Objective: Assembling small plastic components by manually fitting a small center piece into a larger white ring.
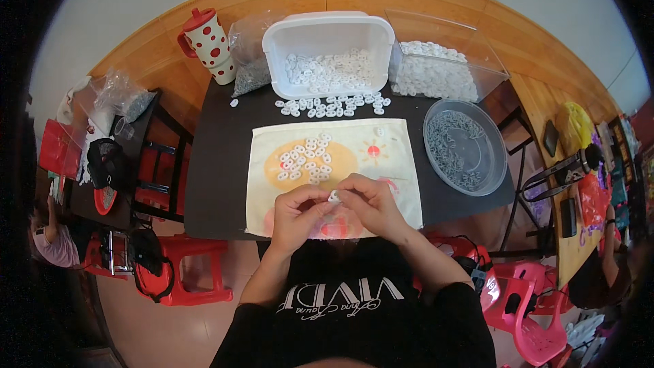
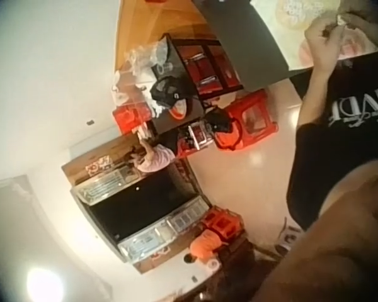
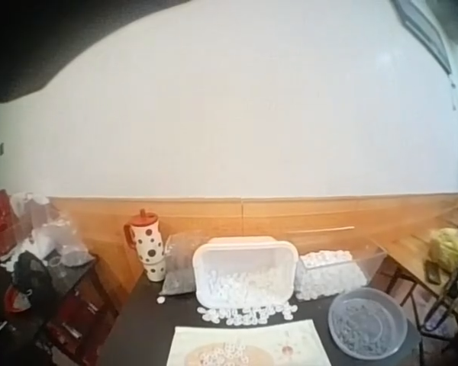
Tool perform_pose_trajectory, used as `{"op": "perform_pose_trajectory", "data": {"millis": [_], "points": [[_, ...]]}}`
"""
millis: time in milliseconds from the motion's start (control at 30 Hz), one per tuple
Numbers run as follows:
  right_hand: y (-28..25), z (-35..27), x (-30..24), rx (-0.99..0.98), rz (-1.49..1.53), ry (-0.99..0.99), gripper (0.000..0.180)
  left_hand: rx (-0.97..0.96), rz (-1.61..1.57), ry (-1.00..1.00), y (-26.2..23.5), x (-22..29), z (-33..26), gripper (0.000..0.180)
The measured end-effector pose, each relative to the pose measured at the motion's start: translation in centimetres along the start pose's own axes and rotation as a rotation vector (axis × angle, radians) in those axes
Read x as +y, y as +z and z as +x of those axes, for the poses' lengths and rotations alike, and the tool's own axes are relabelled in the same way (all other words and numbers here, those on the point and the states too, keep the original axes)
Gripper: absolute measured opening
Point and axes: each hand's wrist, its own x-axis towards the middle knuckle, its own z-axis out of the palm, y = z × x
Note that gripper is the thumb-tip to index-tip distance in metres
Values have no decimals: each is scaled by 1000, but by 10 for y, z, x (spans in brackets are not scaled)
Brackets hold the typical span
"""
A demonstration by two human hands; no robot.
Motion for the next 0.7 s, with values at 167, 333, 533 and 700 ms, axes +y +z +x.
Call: {"op": "perform_pose_trajectory", "data": {"millis": [167, 333, 533, 700], "points": [[-5, -3, -7, -71, 118, 87, 10, -135, -120, -53, 0, 1, -5, 15], [-1, -7, -12, -80, 180, 92, 12, -114, -177, -22, 1, -1, -10, 13], [10, -14, -14, -23, 72, -87, 12, -106, -141, 63, 3, -5, -19, 11], [12, -16, -8, 17, -182, -322, 17, -47, -236, 92, 8, -20, -26, 10]]}}
